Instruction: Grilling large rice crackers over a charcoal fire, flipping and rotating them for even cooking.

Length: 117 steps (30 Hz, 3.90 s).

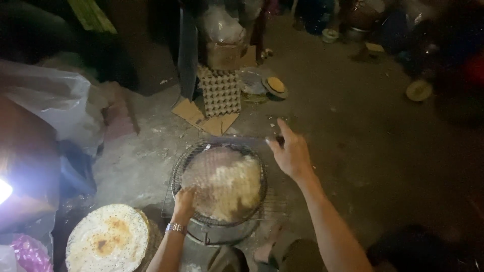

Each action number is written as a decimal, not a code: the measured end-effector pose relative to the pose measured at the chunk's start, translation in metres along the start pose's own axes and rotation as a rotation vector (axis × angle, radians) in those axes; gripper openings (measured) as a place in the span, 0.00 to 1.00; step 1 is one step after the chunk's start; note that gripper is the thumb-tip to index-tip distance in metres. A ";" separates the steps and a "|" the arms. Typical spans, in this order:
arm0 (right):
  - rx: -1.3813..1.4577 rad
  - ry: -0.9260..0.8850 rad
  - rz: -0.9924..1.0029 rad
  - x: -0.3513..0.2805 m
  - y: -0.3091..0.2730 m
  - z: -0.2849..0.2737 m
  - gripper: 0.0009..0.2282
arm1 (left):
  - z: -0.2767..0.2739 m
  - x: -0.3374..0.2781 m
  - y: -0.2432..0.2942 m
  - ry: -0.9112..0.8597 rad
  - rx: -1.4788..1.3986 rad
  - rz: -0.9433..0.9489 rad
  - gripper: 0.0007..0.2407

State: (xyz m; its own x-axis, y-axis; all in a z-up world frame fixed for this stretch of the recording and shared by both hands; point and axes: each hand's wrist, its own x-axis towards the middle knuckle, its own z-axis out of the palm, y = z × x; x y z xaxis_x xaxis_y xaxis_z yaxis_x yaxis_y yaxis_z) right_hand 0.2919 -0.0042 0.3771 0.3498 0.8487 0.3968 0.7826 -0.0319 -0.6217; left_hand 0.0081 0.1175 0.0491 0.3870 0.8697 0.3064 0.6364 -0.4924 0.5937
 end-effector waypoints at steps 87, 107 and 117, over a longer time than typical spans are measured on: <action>-0.291 -0.678 -0.074 -0.316 0.154 0.234 0.31 | -0.008 -0.155 0.051 0.158 0.179 -0.363 0.10; -0.336 -0.705 -0.049 -0.310 0.147 0.230 0.29 | 0.009 -0.151 0.047 0.074 0.239 -0.176 0.20; -0.344 -0.809 0.023 -0.311 0.154 0.237 0.29 | 0.011 -0.148 0.044 0.020 0.250 -0.101 0.22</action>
State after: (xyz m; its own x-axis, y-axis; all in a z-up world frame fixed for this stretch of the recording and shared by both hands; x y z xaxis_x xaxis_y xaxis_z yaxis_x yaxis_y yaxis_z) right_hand 0.1817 -0.1484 -0.0024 -0.0030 0.9557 -0.2944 0.9371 -0.1001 -0.3343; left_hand -0.0138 -0.0330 0.0217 0.3017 0.9141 0.2710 0.8172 -0.3943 0.4203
